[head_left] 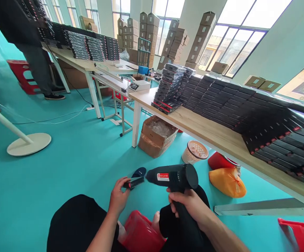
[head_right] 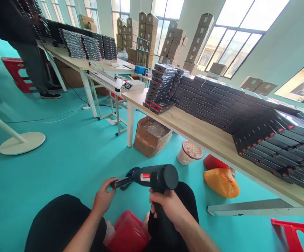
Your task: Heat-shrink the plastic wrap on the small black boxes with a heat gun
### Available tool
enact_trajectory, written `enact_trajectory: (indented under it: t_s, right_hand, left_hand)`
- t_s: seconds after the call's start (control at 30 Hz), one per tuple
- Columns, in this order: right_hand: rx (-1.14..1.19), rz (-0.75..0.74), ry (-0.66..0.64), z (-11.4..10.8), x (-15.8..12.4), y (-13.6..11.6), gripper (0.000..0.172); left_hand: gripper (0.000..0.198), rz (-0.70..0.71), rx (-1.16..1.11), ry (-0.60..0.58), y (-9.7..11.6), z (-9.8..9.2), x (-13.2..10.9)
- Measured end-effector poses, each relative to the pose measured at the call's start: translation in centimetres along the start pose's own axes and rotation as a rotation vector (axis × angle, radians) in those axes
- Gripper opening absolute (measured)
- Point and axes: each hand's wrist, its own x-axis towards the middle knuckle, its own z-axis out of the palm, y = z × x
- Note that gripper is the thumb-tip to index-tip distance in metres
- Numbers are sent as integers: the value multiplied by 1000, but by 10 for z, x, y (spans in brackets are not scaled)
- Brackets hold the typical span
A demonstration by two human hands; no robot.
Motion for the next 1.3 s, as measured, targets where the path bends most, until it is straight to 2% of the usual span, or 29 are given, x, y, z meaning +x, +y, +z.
enact_trajectory:
  t_s: [0.07,0.1,0.27,0.43,0.57,0.73,0.83,0.9,1.03,1.13,1.2,1.3]
  right_hand:
    - [9,19,-136,-2,-1,1,31]
    - [-1,14,-161,-3,-2,2,32]
    - [-5,-31,57,-13,6,-1,34]
    - [96,-57,-155,-15,8,-16,33]
    - [92,-46,-233,-5,8,-22,31]
    - [-35,6,-327,-1,2,-9,19]
    - [-117,65,-372,-8,-12,5,12]
    - [-157,128,-354,-17,-21,13,11]
    - [-89,204,-247,-37,-30,33,24]
    - [69,193,-196,-49,-20,46,32]
    - [189,184,-160,-49,-7,48,33]
    - [353,179,-88,-35,16,40,31]
  left_hand:
    - [30,-8,-24,12,-2,1,1]
    - [30,-15,-39,13,-3,2,2]
    - [30,-176,-199,-35,0,1,2]
    - [28,-338,-433,-61,9,-2,1]
    - [33,-456,-563,-118,12,-3,2]
    - [23,-609,-793,2,13,-6,4]
    - [22,-721,-892,93,18,-9,6]
    - [27,-775,-943,122,24,-12,7]
    - [32,-848,-1077,42,39,-18,2]
    - [53,-900,-1165,-79,50,-21,-3]
    - [53,-917,-1207,-153,56,-22,-6]
    - [50,-936,-1203,-252,59,-22,-8]
